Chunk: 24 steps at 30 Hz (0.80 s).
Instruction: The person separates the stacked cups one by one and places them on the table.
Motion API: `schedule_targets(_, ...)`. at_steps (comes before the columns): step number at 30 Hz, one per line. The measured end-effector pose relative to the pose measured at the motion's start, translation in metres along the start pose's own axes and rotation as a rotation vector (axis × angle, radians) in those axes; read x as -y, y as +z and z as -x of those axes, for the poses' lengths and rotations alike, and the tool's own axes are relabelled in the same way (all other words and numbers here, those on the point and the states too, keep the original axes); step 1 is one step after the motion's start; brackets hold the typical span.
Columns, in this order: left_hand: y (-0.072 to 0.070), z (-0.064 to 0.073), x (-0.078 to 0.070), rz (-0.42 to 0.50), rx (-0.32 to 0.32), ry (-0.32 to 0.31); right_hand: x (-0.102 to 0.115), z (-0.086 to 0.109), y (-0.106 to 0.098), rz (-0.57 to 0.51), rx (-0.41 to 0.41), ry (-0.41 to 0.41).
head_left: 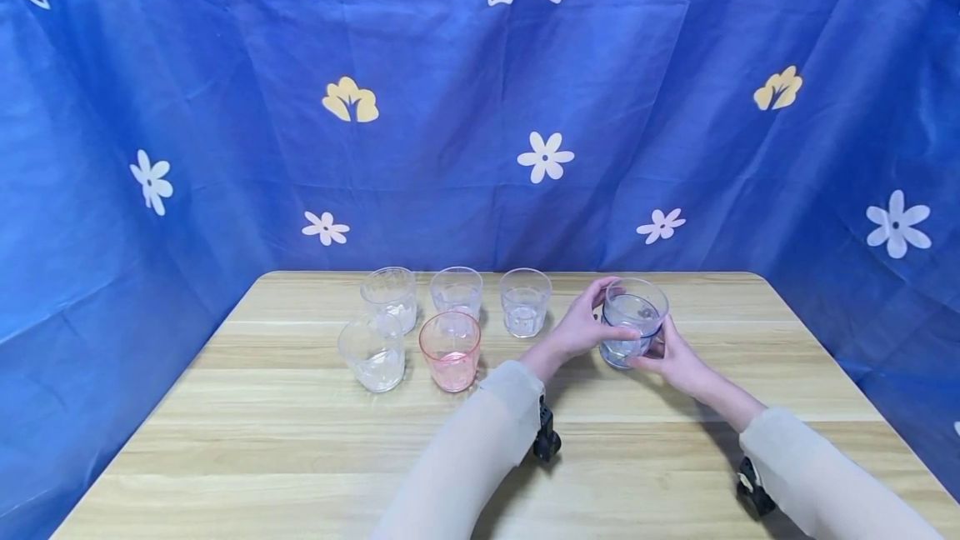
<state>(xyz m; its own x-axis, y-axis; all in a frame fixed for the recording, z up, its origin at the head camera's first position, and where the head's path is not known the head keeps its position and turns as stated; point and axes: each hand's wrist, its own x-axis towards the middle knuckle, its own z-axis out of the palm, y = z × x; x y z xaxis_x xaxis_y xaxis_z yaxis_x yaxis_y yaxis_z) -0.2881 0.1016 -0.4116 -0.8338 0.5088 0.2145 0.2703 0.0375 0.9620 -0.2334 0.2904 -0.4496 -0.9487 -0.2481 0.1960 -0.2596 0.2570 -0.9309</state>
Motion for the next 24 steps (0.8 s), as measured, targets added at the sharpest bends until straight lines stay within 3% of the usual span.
schedule_targets(24, -0.0005, 0.0032, -0.0023, -0.015, -0.019, 0.047, 0.0027, 0.0008, 0.0009, 0.002, -0.012, 0.011)
